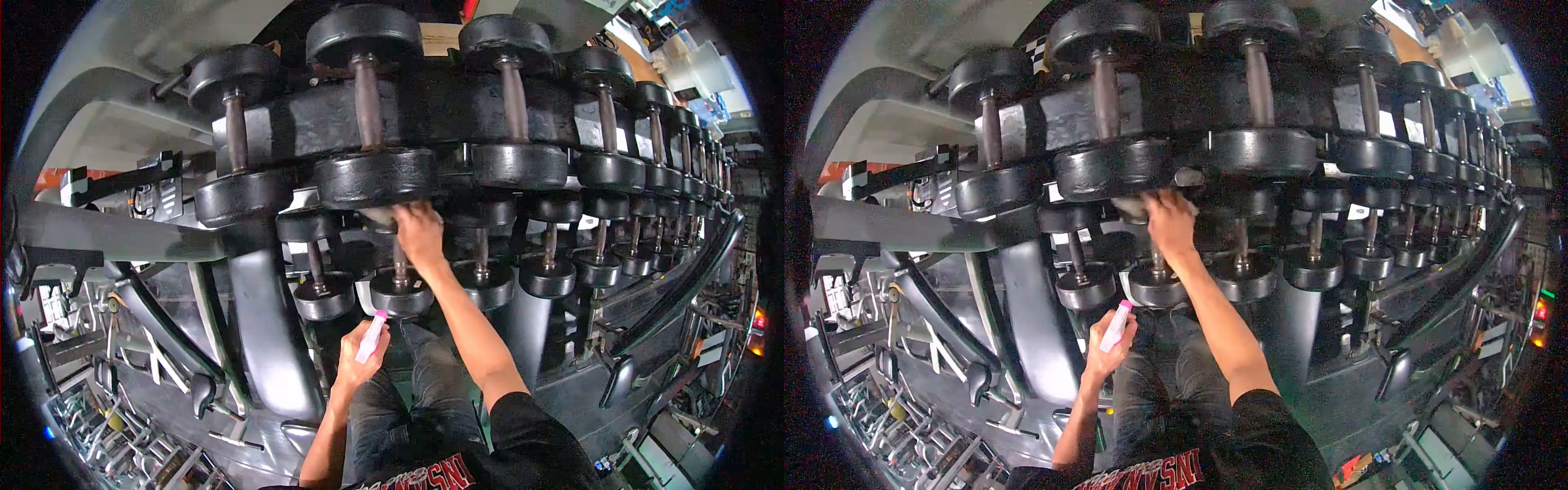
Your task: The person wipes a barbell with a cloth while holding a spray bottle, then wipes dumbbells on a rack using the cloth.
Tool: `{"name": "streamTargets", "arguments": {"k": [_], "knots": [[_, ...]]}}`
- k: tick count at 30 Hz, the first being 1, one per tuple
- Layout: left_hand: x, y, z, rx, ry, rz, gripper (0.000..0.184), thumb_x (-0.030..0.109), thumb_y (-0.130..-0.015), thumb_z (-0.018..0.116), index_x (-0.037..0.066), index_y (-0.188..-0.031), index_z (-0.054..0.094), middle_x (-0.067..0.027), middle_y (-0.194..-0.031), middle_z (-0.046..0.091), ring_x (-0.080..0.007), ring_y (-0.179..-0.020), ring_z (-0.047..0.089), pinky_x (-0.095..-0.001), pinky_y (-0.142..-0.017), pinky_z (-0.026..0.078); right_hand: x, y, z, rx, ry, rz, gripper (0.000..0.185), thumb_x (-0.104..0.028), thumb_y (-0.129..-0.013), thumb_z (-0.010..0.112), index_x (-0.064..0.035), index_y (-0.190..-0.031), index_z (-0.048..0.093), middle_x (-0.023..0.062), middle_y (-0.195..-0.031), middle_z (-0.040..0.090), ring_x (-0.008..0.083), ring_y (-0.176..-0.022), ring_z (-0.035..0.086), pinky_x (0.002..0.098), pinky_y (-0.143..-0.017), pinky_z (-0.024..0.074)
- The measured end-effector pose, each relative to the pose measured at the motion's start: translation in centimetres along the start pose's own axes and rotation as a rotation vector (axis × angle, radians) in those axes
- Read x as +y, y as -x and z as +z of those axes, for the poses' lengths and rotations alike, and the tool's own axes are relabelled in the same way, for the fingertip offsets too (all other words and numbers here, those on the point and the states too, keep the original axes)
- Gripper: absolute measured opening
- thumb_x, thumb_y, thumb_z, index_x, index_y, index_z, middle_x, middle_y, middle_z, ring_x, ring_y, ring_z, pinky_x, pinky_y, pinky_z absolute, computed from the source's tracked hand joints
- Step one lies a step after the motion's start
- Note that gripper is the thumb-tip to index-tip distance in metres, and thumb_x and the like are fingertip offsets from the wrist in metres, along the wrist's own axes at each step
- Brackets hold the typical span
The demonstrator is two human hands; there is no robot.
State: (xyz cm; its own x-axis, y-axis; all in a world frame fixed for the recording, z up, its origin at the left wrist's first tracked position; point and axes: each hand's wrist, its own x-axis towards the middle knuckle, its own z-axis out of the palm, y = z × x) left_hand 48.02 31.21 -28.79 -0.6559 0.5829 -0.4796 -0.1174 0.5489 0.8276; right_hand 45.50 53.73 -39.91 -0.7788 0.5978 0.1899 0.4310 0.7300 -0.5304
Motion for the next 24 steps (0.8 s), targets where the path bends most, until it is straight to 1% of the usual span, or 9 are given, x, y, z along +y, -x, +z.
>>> {"name": "streamTargets", "arguments": {"k": [2, 3, 4, 5, 6, 10, 13, 16, 24], "knots": [[0.3, 0.2, -0.2, 0.015, -0.007, -0.002, 0.011, 0.006, -0.08, 0.063, -0.002, -0.088, 0.062, -0.0116, -0.076, 0.064, -0.0178, -0.068, 0.063, -0.0282, -0.063, 0.049, 1.7, -1.1, 1.0, 0.016, 0.065, 0.248, 0.013, -0.009, -0.078, 0.053, -0.0072, -0.088, 0.062, 0.0192, -0.09, 0.061, 0.0369, -0.08, 0.06, 0.0457, -0.07, 0.0504], [0.4, 0.3, -0.3, 0.018, -0.003, 0.0, 0.011, 0.006, -0.08, 0.063, -0.002, -0.088, 0.062, -0.012, -0.077, 0.064, -0.0188, -0.069, 0.064, -0.0285, -0.063, 0.049, 1.8, -2.9, -1.1, -0.149, -0.111, 0.527, 0.017, -0.015, -0.082, 0.051, -0.0063, -0.089, 0.062, 0.02, -0.094, 0.061, 0.0378, -0.085, 0.06, 0.0475, -0.071, 0.0501], [0.4, 0.3, -0.4, 0.022, -0.001, 0.004, 0.011, 0.006, -0.08, 0.063, -0.002, -0.088, 0.062, -0.0124, -0.078, 0.065, -0.0199, -0.069, 0.064, -0.0287, -0.063, 0.049, 3.6, -4.3, -0.9, -0.201, -0.176, 0.609, 0.033, -0.026, -0.082, 0.055, 0.0034, -0.097, 0.06, 0.0286, -0.105, 0.059, 0.0433, -0.105, 0.053, 0.0448, -0.084, 0.0482], [0.4, 0.3, -0.5, 0.026, -0.006, 0.005, 0.011, 0.006, -0.08, 0.063, -0.002, -0.088, 0.062, -0.0124, -0.078, 0.065, -0.0199, -0.069, 0.064, -0.0287, -0.063, 0.049, 12.0, -4.5, 7.2, -0.293, -0.206, 0.31, 0.042, -0.031, -0.079, 0.059, 0.0018, -0.105, 0.059, 0.0258, -0.112, 0.058, 0.0381, -0.104, 0.056, 0.0414, -0.086, 0.0467], [0.4, 0.4, -0.5, 0.022, -0.022, 0.038, 0.011, 0.006, -0.08, 0.063, -0.002, -0.088, 0.062, -0.0129, -0.078, 0.065, -0.021, -0.07, 0.065, -0.0293, -0.064, 0.05, 11.9, -5.0, 6.3, -0.401, -0.226, 0.465, 0.041, -0.031, -0.079, 0.059, 0.0015, -0.105, 0.059, 0.0253, -0.112, 0.058, 0.0378, -0.104, 0.056, 0.0412, -0.086, 0.0466], [0.5, 0.6, -0.4, 0.013, -0.054, 0.077, 0.01, 0.005, -0.08, 0.062, -0.002, -0.088, 0.062, -0.0135, -0.079, 0.065, -0.0225, -0.071, 0.065, -0.031, -0.066, 0.05, 12.0, -7.2, 6.8, -0.64, -0.239, 0.463, 0.039, -0.03, -0.079, 0.059, 0.0003, -0.104, 0.06, 0.0231, -0.112, 0.059, 0.0364, -0.105, 0.056, 0.0407, -0.086, 0.0462], [0.0, 1.1, -0.6, 0.005, -0.098, 0.131, 0.007, 0.006, -0.081, 0.063, 0.001, -0.086, 0.061, -0.0068, -0.076, 0.062, -0.0125, -0.067, 0.057, -0.0282, -0.062, 0.047, 11.5, -7.7, 6.3, -0.686, -0.254, 0.415, 0.037, -0.029, -0.079, 0.059, -0.0005, -0.103, 0.06, 0.0214, -0.111, 0.059, 0.0354, -0.105, 0.056, 0.0403, -0.087, 0.046], [-0.1, 1.1, -0.1, 0.027, -0.013, 0.098, 0.011, 0.006, -0.08, 0.062, -0.001, -0.089, 0.062, -0.0148, -0.076, 0.064, -0.0218, -0.069, 0.065, -0.031, -0.062, 0.049, 11.8, -7.6, 4.2, -0.682, -0.29, 0.386, 0.035, -0.028, -0.079, 0.059, -0.0014, -0.103, 0.061, 0.0198, -0.111, 0.059, 0.0343, -0.106, 0.056, 0.0399, -0.087, 0.0457], [0.3, 0.4, 0.1, -0.019, -0.078, 0.116, 0.013, 0.005, -0.079, 0.062, -0.002, -0.09, 0.062, -0.015, -0.077, 0.063, -0.0248, -0.068, 0.064, -0.0314, -0.062, 0.049, 13.6, -8.0, 3.1, -0.657, -0.216, 0.381, 0.031, -0.025, -0.079, 0.059, -0.0037, -0.101, 0.061, 0.0154, -0.111, 0.06, 0.0316, -0.107, 0.055, 0.0388, -0.088, 0.0449]]}}
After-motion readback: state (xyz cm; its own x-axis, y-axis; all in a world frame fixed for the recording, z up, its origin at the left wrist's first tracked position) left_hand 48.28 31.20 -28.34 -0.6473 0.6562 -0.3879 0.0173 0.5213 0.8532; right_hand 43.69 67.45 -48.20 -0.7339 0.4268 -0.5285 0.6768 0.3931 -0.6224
